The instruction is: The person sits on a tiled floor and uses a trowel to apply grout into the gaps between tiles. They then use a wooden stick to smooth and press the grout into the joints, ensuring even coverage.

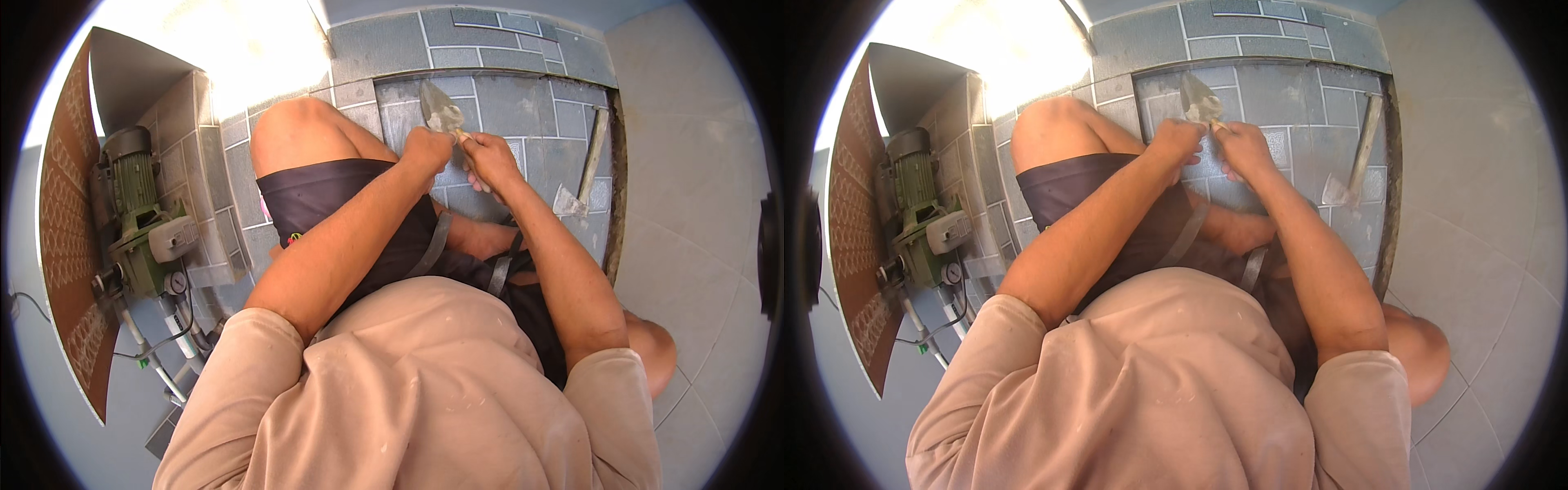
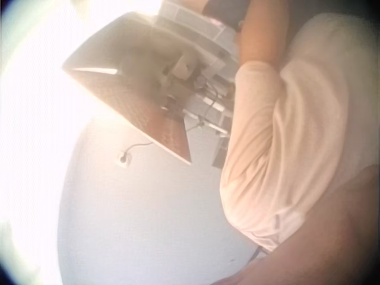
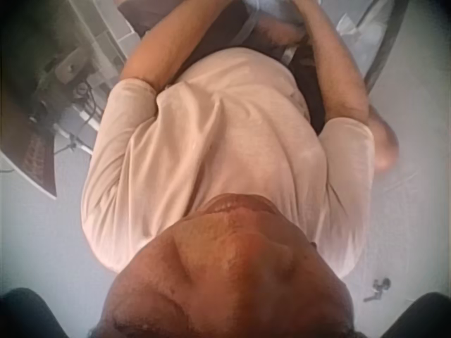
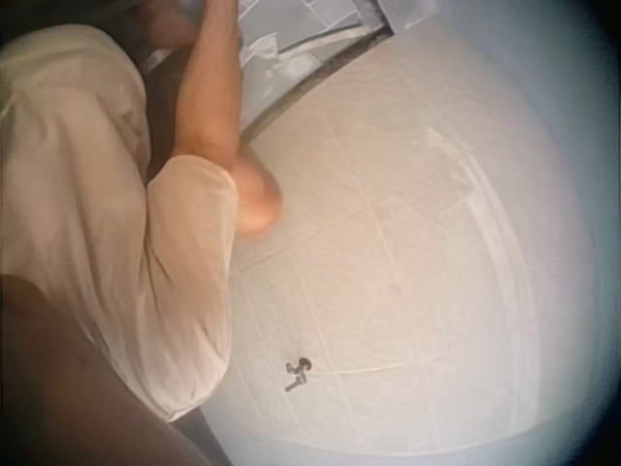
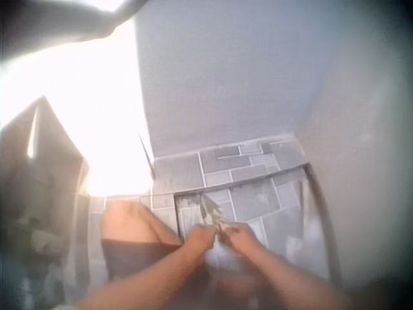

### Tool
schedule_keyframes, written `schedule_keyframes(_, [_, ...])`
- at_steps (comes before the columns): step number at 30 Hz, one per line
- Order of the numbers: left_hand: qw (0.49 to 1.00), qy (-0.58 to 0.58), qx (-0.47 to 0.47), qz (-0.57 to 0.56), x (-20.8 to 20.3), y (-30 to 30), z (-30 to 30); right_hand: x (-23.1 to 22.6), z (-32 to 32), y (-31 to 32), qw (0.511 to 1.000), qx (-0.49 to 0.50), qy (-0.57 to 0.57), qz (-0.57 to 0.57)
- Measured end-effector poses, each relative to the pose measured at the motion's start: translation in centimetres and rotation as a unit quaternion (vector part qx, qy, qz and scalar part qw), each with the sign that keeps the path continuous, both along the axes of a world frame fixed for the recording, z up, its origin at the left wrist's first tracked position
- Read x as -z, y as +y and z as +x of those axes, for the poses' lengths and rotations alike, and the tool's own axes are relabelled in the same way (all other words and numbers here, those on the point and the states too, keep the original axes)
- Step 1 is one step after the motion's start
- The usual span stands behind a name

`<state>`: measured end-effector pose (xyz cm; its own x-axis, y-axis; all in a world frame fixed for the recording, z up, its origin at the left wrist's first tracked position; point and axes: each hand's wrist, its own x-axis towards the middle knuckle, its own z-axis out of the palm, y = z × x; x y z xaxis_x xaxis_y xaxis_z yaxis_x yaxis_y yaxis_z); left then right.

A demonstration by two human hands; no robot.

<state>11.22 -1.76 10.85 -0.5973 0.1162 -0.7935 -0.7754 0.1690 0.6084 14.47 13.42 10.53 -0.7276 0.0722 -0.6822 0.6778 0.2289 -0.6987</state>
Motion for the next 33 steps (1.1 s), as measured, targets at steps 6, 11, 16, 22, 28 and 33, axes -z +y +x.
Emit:
schedule_keyframes(6, [0.996, 0.039, 0.075, -0.025, 5.9, -0.5, -0.2, -0.7, -0.1, -2.4, 1.0, 0.014, -0.017, -0.005])
schedule_keyframes(11, [0.998, -0.019, 0.055, -0.024, 4.9, 0.9, -0.7, 0.4, 0.8, -2.7, 0.997, -0.002, 0.0, 0.077])
schedule_keyframes(16, [0.914, 0.235, 0.279, -0.177, 13.5, -2.2, -1.5, 4.1, 1.2, -2.6, 0.991, -0.03, 0.101, 0.085])
schedule_keyframes(22, [0.896, 0.199, 0.245, -0.311, 13.7, -3.5, -6.5, -1.1, -0.1, -3.8, 0.999, -0.038, -0.027, 0.008])
schedule_keyframes(28, [0.868, -0.107, -0.463, 0.143, 4.1, 0.1, -10.0, -0.7, 0.3, -0.8, 0.999, 0.001, -0.036, -0.024])
schedule_keyframes(33, [0.803, -0.063, -0.512, 0.299, 10.4, -3.7, -12.7, -3.1, -1.8, -1.6, 0.998, -0.043, -0.027, -0.025])
